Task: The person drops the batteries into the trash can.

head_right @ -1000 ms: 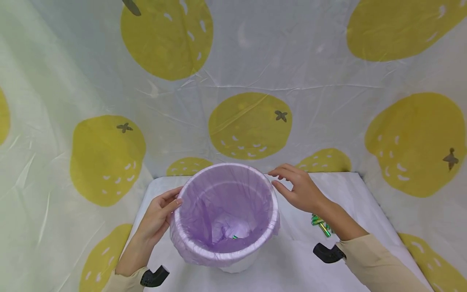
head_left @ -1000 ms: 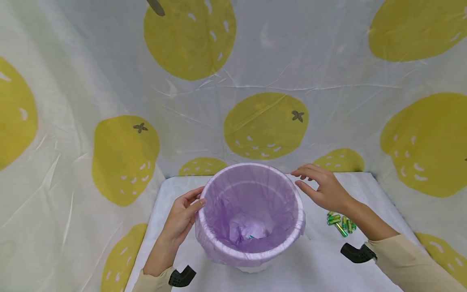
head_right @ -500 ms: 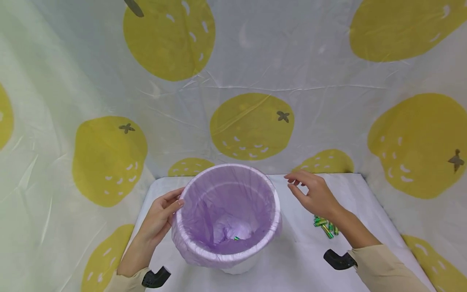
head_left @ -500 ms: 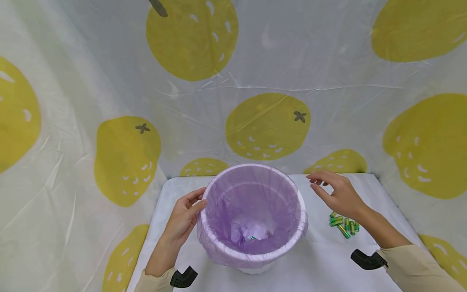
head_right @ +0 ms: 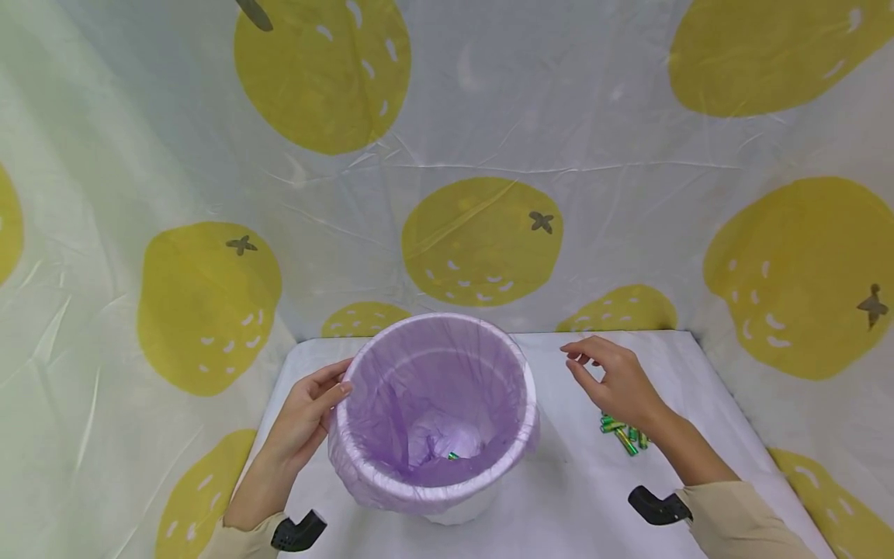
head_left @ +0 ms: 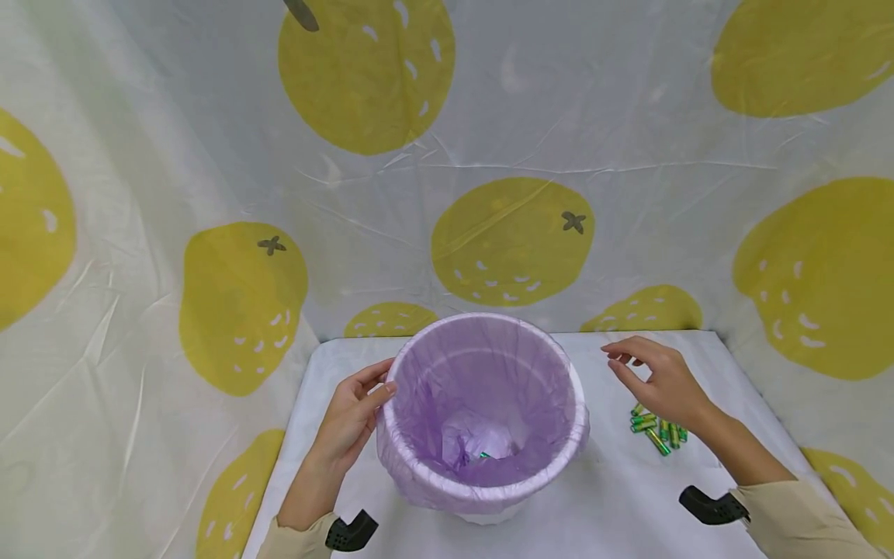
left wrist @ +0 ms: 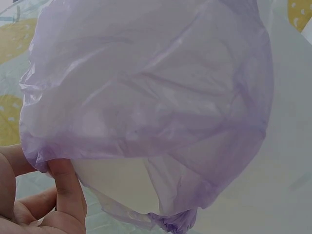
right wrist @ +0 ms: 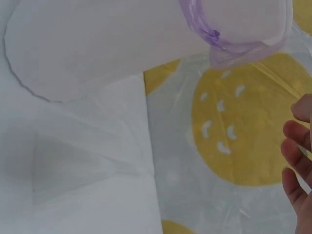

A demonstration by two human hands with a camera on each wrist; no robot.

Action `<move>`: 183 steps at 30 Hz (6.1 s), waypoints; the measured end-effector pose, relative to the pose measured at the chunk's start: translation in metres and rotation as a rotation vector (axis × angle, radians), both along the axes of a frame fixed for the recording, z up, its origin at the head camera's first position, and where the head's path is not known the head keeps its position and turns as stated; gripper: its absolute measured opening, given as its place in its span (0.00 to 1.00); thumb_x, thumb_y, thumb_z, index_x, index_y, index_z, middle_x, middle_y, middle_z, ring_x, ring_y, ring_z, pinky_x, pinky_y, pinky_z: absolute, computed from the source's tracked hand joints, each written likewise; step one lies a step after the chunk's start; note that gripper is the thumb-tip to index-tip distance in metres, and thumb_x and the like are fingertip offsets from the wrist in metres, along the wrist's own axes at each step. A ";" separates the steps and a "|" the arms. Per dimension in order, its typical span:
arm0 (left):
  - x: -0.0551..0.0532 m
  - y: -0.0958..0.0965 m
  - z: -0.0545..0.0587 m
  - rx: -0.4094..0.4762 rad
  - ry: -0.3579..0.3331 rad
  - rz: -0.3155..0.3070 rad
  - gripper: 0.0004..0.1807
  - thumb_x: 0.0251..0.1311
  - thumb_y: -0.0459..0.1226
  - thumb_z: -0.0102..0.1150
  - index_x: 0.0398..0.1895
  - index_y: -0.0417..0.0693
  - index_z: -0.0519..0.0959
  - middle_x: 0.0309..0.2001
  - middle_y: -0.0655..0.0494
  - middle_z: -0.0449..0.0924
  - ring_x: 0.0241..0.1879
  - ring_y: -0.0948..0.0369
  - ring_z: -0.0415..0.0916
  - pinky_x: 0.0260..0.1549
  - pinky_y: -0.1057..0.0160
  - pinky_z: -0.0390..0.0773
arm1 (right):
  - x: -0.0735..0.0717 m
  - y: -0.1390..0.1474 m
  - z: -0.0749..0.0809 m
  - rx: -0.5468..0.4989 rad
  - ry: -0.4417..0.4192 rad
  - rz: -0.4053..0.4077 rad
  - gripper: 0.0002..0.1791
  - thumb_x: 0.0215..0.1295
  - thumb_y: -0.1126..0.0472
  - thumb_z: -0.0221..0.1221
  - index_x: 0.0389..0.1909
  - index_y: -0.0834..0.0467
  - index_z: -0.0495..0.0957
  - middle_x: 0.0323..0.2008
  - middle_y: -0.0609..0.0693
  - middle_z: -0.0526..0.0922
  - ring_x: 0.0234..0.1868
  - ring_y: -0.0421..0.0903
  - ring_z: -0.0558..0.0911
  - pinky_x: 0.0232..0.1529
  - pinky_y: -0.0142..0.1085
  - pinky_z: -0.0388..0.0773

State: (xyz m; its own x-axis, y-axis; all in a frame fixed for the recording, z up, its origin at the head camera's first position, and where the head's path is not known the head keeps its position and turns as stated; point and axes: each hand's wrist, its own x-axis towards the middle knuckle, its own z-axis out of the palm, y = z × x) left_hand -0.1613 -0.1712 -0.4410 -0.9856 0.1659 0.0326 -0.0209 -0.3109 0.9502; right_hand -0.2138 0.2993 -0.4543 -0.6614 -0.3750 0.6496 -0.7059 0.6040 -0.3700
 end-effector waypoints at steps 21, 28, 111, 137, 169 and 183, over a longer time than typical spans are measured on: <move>0.000 0.000 0.000 0.004 0.002 -0.010 0.27 0.70 0.23 0.56 0.70 0.22 0.64 0.48 0.48 0.75 0.41 0.62 0.79 0.37 0.69 0.82 | 0.006 0.030 -0.035 0.043 -0.049 -0.110 0.17 0.54 0.73 0.71 0.46 0.60 0.86 0.38 0.48 0.86 0.36 0.39 0.79 0.38 0.22 0.75; 0.000 0.000 0.001 0.008 0.001 -0.007 0.28 0.70 0.23 0.56 0.70 0.22 0.64 0.48 0.48 0.75 0.41 0.62 0.79 0.38 0.69 0.82 | 0.010 0.038 -0.053 0.045 -0.090 -0.148 0.17 0.54 0.71 0.72 0.46 0.60 0.86 0.39 0.50 0.86 0.35 0.42 0.80 0.36 0.20 0.74; 0.000 0.000 -0.001 0.016 0.018 -0.017 0.26 0.71 0.23 0.55 0.69 0.21 0.64 0.49 0.47 0.72 0.43 0.60 0.79 0.40 0.67 0.83 | 0.051 0.079 -0.209 -0.098 -0.441 -0.754 0.13 0.69 0.70 0.62 0.52 0.70 0.82 0.46 0.70 0.80 0.42 0.65 0.81 0.38 0.55 0.75; 0.000 0.001 0.000 0.018 0.006 -0.008 0.26 0.70 0.23 0.56 0.69 0.24 0.66 0.49 0.47 0.73 0.42 0.61 0.79 0.39 0.68 0.83 | 0.037 0.074 -0.174 -0.047 -0.236 -0.546 0.12 0.63 0.74 0.67 0.47 0.66 0.83 0.42 0.61 0.81 0.38 0.54 0.78 0.31 0.32 0.68; -0.001 0.001 -0.001 0.017 0.016 -0.018 0.27 0.70 0.23 0.55 0.70 0.22 0.64 0.48 0.48 0.74 0.42 0.61 0.79 0.39 0.67 0.83 | 0.029 0.056 -0.110 -0.106 -0.259 -0.399 0.13 0.68 0.74 0.63 0.53 0.65 0.81 0.42 0.55 0.79 0.36 0.35 0.69 0.27 0.22 0.69; 0.000 0.002 0.001 0.024 0.005 -0.006 0.27 0.69 0.22 0.55 0.70 0.22 0.64 0.48 0.48 0.74 0.41 0.62 0.79 0.38 0.68 0.83 | 0.023 0.047 -0.083 -0.084 -0.138 -0.267 0.17 0.58 0.80 0.67 0.48 0.65 0.83 0.39 0.52 0.82 0.35 0.31 0.71 0.31 0.19 0.69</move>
State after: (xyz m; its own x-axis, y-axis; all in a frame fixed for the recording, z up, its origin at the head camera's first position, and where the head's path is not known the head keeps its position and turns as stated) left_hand -0.1612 -0.1692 -0.4404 -0.9843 0.1714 0.0415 -0.0182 -0.3331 0.9427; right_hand -0.1909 0.3466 -0.5372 -0.8133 -0.1246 0.5683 -0.4659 0.7244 -0.5080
